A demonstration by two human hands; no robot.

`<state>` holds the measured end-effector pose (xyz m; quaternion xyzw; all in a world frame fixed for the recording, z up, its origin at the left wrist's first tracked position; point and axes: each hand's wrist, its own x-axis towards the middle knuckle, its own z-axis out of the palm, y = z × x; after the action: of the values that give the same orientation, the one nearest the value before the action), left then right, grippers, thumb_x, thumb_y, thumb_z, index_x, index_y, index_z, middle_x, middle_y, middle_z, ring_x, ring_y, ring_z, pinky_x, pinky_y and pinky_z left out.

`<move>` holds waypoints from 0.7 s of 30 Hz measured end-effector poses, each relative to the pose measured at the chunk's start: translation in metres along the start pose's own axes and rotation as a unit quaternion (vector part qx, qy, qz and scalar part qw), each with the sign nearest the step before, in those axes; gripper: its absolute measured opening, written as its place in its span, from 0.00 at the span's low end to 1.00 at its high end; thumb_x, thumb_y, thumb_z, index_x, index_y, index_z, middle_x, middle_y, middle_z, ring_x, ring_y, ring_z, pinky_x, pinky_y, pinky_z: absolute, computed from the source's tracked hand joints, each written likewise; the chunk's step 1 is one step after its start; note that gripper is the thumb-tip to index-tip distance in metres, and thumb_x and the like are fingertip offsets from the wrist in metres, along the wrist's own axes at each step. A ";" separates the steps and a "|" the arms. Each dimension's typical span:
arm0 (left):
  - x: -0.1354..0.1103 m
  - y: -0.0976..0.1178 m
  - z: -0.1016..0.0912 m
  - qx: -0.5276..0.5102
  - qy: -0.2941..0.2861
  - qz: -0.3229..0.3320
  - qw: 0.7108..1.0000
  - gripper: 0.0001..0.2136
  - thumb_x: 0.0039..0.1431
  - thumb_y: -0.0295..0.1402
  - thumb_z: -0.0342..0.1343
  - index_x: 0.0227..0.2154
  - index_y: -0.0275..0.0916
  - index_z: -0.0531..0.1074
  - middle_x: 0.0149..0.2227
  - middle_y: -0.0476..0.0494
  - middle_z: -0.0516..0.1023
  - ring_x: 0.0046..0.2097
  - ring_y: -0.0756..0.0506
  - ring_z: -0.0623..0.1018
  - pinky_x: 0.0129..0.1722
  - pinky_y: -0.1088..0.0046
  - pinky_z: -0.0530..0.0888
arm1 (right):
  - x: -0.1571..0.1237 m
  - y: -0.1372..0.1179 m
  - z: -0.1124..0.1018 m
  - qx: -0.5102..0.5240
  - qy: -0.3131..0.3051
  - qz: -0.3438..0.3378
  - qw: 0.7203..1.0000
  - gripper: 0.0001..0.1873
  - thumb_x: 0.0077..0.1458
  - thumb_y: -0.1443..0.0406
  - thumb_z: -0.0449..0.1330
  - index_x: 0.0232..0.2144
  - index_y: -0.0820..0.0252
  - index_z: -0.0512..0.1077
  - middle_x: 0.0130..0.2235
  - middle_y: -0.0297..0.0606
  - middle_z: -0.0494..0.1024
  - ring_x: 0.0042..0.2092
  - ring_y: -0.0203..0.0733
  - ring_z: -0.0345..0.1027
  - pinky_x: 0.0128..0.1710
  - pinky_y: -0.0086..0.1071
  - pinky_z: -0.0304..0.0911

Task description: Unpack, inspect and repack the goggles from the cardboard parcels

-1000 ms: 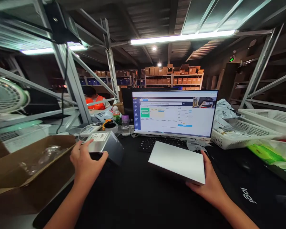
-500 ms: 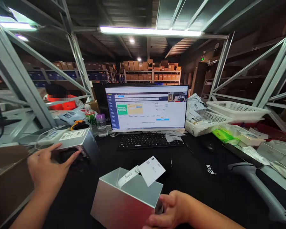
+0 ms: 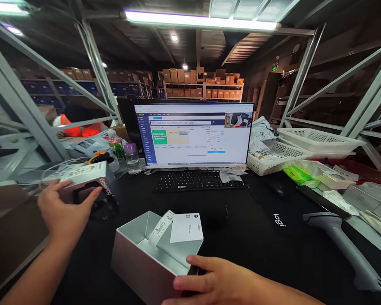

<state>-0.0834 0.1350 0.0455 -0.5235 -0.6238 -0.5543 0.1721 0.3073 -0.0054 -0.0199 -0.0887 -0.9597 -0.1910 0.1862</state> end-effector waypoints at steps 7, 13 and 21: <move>0.001 0.001 0.002 0.032 -0.007 -0.025 0.999 0.28 0.56 0.45 0.62 0.57 0.35 0.70 0.63 0.30 0.67 0.67 0.34 0.63 0.65 0.53 0.62 | 0.026 -0.002 -0.020 0.079 0.002 0.018 0.997 0.18 0.72 0.65 0.49 0.58 0.63 0.69 0.59 0.32 0.76 0.63 0.33 0.64 0.70 0.31 0.45; -0.001 0.020 -0.011 0.083 -0.016 -0.038 0.996 0.24 0.57 0.46 0.62 0.55 0.42 0.73 0.65 0.36 0.66 0.61 0.28 0.70 0.56 0.36 0.69 | 0.015 -0.001 -0.013 0.140 0.197 0.119 0.963 0.24 0.68 0.66 0.54 0.64 0.60 0.58 0.54 0.43 0.78 0.62 0.38 0.66 0.67 0.34 0.54; -0.002 0.039 -0.021 0.143 -0.054 -0.072 0.986 0.27 0.55 0.50 0.62 0.55 0.45 0.73 0.67 0.37 0.63 0.54 0.23 0.75 0.43 0.29 0.74 | -0.003 0.025 0.006 0.304 0.013 0.399 0.865 0.40 0.49 0.76 0.59 0.64 0.55 0.61 0.63 0.47 0.68 0.64 0.52 0.63 0.63 0.50 0.62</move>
<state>-0.0576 0.1092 0.0709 -0.4763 -0.7411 -0.4413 0.1709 0.3143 0.0196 -0.0177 -0.4000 -0.8505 0.2000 0.2770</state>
